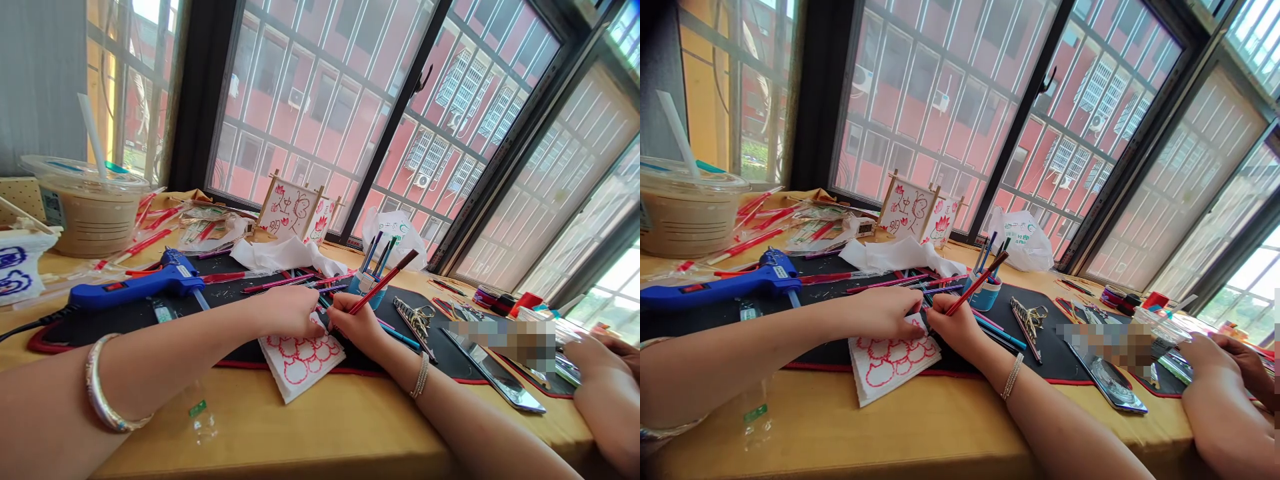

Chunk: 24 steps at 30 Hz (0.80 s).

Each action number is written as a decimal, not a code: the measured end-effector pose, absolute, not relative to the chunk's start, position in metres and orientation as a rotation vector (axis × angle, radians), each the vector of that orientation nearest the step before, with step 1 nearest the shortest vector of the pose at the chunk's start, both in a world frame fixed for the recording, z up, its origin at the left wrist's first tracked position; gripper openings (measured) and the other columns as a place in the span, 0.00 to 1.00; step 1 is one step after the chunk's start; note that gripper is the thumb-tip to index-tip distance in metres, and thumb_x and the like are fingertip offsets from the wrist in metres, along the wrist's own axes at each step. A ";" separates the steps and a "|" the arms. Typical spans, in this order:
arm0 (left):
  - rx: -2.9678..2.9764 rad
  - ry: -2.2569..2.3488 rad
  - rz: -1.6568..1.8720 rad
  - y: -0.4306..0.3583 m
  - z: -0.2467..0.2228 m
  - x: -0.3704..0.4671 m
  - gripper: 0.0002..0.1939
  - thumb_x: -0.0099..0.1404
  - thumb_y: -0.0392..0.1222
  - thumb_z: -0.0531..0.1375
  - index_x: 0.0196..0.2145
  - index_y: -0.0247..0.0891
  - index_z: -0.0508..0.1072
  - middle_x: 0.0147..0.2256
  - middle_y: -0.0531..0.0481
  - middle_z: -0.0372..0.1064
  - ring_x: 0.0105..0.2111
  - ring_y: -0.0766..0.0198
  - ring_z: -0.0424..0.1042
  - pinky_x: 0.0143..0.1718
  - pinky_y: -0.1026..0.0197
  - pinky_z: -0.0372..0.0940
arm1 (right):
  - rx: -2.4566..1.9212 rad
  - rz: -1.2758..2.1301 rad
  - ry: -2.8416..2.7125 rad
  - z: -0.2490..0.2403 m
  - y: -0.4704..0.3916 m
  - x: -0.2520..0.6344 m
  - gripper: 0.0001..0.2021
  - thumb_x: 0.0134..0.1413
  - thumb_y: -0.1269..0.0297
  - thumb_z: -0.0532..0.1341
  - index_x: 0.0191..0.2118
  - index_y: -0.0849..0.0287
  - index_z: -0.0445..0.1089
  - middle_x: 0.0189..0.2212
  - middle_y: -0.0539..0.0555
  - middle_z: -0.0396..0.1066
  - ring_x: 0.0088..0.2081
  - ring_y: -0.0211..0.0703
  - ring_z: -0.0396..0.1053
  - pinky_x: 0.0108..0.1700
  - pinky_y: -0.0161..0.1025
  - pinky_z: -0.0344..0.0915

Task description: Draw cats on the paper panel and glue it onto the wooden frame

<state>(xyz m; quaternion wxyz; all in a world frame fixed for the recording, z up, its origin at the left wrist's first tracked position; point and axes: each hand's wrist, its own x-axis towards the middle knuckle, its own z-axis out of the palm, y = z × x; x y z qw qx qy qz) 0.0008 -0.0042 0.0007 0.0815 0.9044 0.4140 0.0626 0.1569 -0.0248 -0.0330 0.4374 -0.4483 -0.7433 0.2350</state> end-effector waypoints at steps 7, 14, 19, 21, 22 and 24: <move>2.679 1.260 0.134 -0.008 0.008 -0.001 0.20 0.50 0.57 0.54 0.34 0.39 0.67 0.37 0.46 0.71 0.33 0.59 0.68 0.24 0.62 0.54 | -1.125 0.690 -1.780 -0.030 -0.027 0.157 0.13 0.37 0.68 0.55 0.13 0.57 0.47 0.10 0.42 0.48 0.15 0.30 0.51 0.16 0.28 0.48; 2.567 1.117 -0.144 -0.005 0.027 -0.014 0.15 0.48 0.43 0.58 0.35 0.38 0.67 0.33 0.47 0.72 0.29 0.60 0.69 0.22 0.63 0.57 | -1.079 0.641 -1.572 -0.017 -0.032 0.155 0.15 0.42 0.62 0.57 0.16 0.56 0.49 0.09 0.40 0.49 0.12 0.28 0.50 0.20 0.32 0.62; 2.429 1.024 0.255 0.003 0.024 -0.010 0.17 0.50 0.40 0.55 0.40 0.38 0.62 0.33 0.50 0.70 0.31 0.62 0.70 0.24 0.66 0.61 | -0.971 0.584 -1.391 -0.008 -0.034 0.159 0.16 0.43 0.59 0.60 0.17 0.58 0.52 0.11 0.41 0.53 0.13 0.27 0.50 0.18 0.29 0.57; 2.368 1.052 0.298 0.006 0.022 -0.009 0.19 0.50 0.39 0.54 0.42 0.39 0.59 0.34 0.49 0.68 0.29 0.62 0.70 0.22 0.66 0.61 | -0.923 0.592 -1.338 -0.006 -0.036 0.160 0.16 0.43 0.59 0.60 0.17 0.58 0.53 0.12 0.42 0.54 0.13 0.27 0.50 0.18 0.29 0.57; 2.344 1.078 0.263 0.008 0.021 -0.009 0.21 0.50 0.39 0.54 0.44 0.39 0.58 0.35 0.49 0.67 0.28 0.62 0.70 0.21 0.66 0.61 | -0.911 0.606 -1.331 -0.005 -0.037 0.159 0.16 0.43 0.59 0.60 0.17 0.58 0.53 0.12 0.42 0.54 0.13 0.26 0.50 0.18 0.29 0.57; 2.328 1.093 0.130 0.008 0.021 -0.012 0.25 0.49 0.39 0.55 0.46 0.40 0.56 0.35 0.49 0.66 0.25 0.62 0.69 0.19 0.64 0.62 | -0.930 0.651 -1.377 -0.006 -0.041 0.155 0.16 0.43 0.59 0.60 0.17 0.58 0.52 0.12 0.41 0.53 0.12 0.27 0.50 0.18 0.30 0.58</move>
